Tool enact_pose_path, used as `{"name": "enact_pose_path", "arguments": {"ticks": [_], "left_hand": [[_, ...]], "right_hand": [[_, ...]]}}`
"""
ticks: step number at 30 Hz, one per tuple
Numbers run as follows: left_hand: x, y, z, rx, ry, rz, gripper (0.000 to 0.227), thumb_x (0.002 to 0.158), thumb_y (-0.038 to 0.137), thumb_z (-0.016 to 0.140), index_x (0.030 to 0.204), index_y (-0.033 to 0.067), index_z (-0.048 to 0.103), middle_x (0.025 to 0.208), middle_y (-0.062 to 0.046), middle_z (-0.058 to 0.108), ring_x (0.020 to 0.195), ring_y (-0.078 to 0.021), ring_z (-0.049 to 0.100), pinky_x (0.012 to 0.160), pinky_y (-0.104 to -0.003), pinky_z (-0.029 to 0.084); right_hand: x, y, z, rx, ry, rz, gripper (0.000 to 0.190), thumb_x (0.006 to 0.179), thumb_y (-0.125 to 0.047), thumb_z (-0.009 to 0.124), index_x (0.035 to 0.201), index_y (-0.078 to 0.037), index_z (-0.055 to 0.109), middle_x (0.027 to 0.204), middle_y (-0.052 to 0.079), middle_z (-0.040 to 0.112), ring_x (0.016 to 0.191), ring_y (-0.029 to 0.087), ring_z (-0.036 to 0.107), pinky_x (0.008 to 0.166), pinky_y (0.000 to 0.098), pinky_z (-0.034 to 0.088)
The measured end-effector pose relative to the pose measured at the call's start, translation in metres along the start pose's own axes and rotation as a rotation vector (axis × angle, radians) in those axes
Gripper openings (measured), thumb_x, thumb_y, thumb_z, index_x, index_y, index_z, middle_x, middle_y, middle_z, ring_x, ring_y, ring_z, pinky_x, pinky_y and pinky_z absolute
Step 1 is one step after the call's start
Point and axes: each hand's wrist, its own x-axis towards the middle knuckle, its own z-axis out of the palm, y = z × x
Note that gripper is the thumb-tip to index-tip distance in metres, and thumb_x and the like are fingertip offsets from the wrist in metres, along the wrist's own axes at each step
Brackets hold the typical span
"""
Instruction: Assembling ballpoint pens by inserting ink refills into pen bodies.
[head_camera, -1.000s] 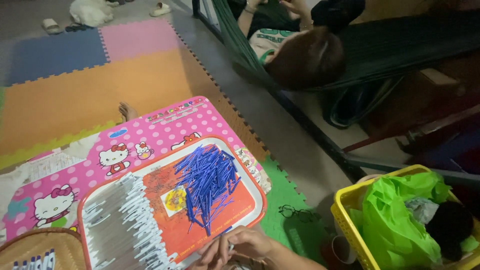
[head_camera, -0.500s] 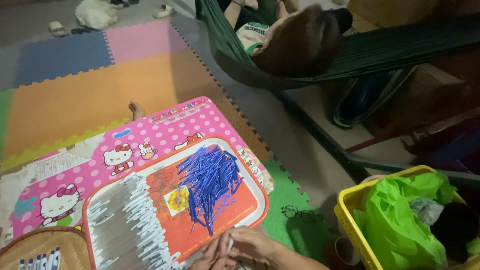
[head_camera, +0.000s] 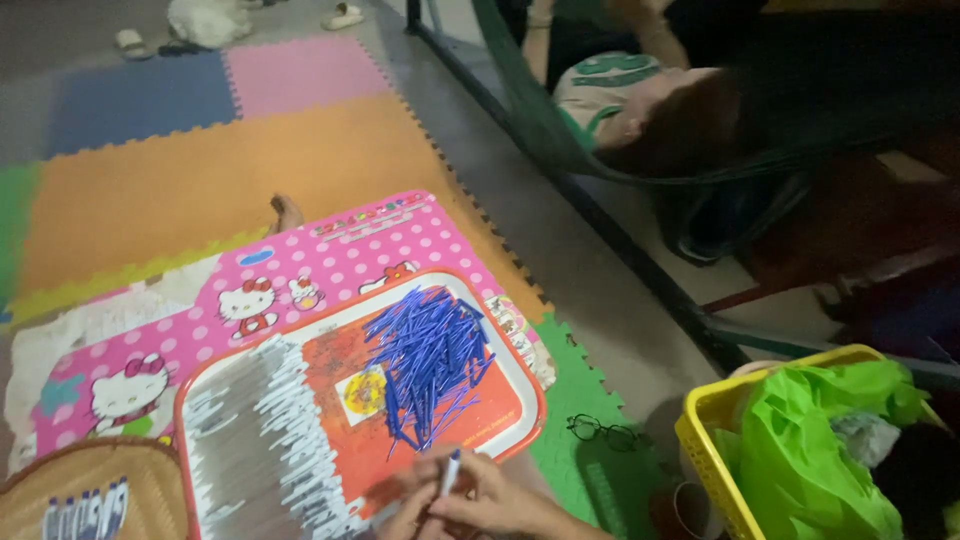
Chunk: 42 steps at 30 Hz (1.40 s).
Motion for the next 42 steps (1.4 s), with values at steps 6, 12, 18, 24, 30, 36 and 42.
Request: {"name": "enact_pose_path", "arguments": {"ticks": [6, 12, 18, 24, 30, 36, 42], "left_hand": [[0.027, -0.062, -0.109, 0.240, 0.261, 0.061, 0.024, 0.098, 0.019, 0.063, 0.115, 0.0097, 0.077, 0.116, -0.010, 0.071, 0.105, -0.0286, 0.069, 0.099, -0.036, 0.050], [0.013, -0.052, -0.254, 0.324, 0.781, -0.081, 0.037, 0.119, 0.026, 0.053, 0.147, 0.0065, 0.067, 0.119, -0.018, 0.069, 0.109, -0.0337, 0.067, 0.105, -0.047, 0.049], [0.033, 0.000, -0.334, 0.466, 0.808, -0.131, 0.049, 0.116, 0.025, 0.038, 0.160, 0.0094, 0.053, 0.089, -0.017, 0.061, 0.083, -0.0271, 0.055, 0.077, -0.041, 0.041], [0.063, -0.075, -0.369, 0.730, 0.752, -0.251, 0.039, 0.109, 0.024, 0.055, 0.146, 0.0265, 0.068, 0.116, -0.009, 0.065, 0.105, -0.0329, 0.063, 0.092, -0.047, 0.048], [0.098, -0.112, -0.386, 0.790, 0.572, -0.148, 0.045, 0.111, 0.030, 0.053, 0.144, 0.0033, 0.066, 0.116, -0.025, 0.063, 0.110, -0.0458, 0.060, 0.095, -0.056, 0.044], [0.093, -0.103, -0.376, 1.048, 0.560, -0.133, 0.040, 0.106, 0.016, 0.058, 0.143, 0.0031, 0.064, 0.107, -0.014, 0.053, 0.095, -0.0346, 0.054, 0.084, -0.049, 0.047], [0.097, -0.115, -0.382, 1.027, 0.509, -0.001, 0.042, 0.106, 0.023, 0.056, 0.143, 0.0112, 0.074, 0.103, -0.010, 0.052, 0.081, -0.0315, 0.054, 0.081, -0.051, 0.041]], "right_hand": [[0.043, 0.034, -0.059, -0.311, 0.322, -0.280, 0.045, 0.106, -0.030, 0.059, 0.144, -0.005, 0.056, 0.134, 0.009, 0.075, 0.126, 0.021, 0.069, 0.113, 0.0418, 0.053], [0.028, 0.063, -0.111, -0.528, 0.587, -0.313, 0.027, 0.110, -0.002, 0.058, 0.135, 0.008, 0.064, 0.127, 0.026, 0.072, 0.122, 0.038, 0.069, 0.112, 0.0473, 0.050], [0.031, 0.034, -0.076, -0.616, 0.587, -0.324, 0.023, 0.118, -0.004, 0.057, 0.137, 0.005, 0.063, 0.126, 0.020, 0.071, 0.116, 0.026, 0.069, 0.106, 0.0356, 0.053], [0.024, 0.029, -0.069, -0.733, 0.532, -0.309, 0.029, 0.122, -0.018, 0.057, 0.139, 0.003, 0.067, 0.127, 0.019, 0.072, 0.118, 0.030, 0.070, 0.094, 0.0430, 0.060], [0.027, 0.043, -0.081, -0.777, 0.513, -0.352, 0.030, 0.122, -0.020, 0.059, 0.137, 0.004, 0.069, 0.125, 0.019, 0.073, 0.118, 0.030, 0.070, 0.098, 0.0439, 0.058], [0.027, 0.036, -0.076, -0.769, 0.490, -0.370, 0.027, 0.123, -0.016, 0.058, 0.136, 0.005, 0.069, 0.126, 0.021, 0.072, 0.118, 0.032, 0.070, 0.100, 0.0458, 0.059], [0.032, 0.029, -0.074, -0.856, 0.502, -0.404, 0.023, 0.120, -0.010, 0.058, 0.125, 0.004, 0.075, 0.116, 0.018, 0.076, 0.109, 0.030, 0.073, 0.097, 0.0426, 0.057]]}}
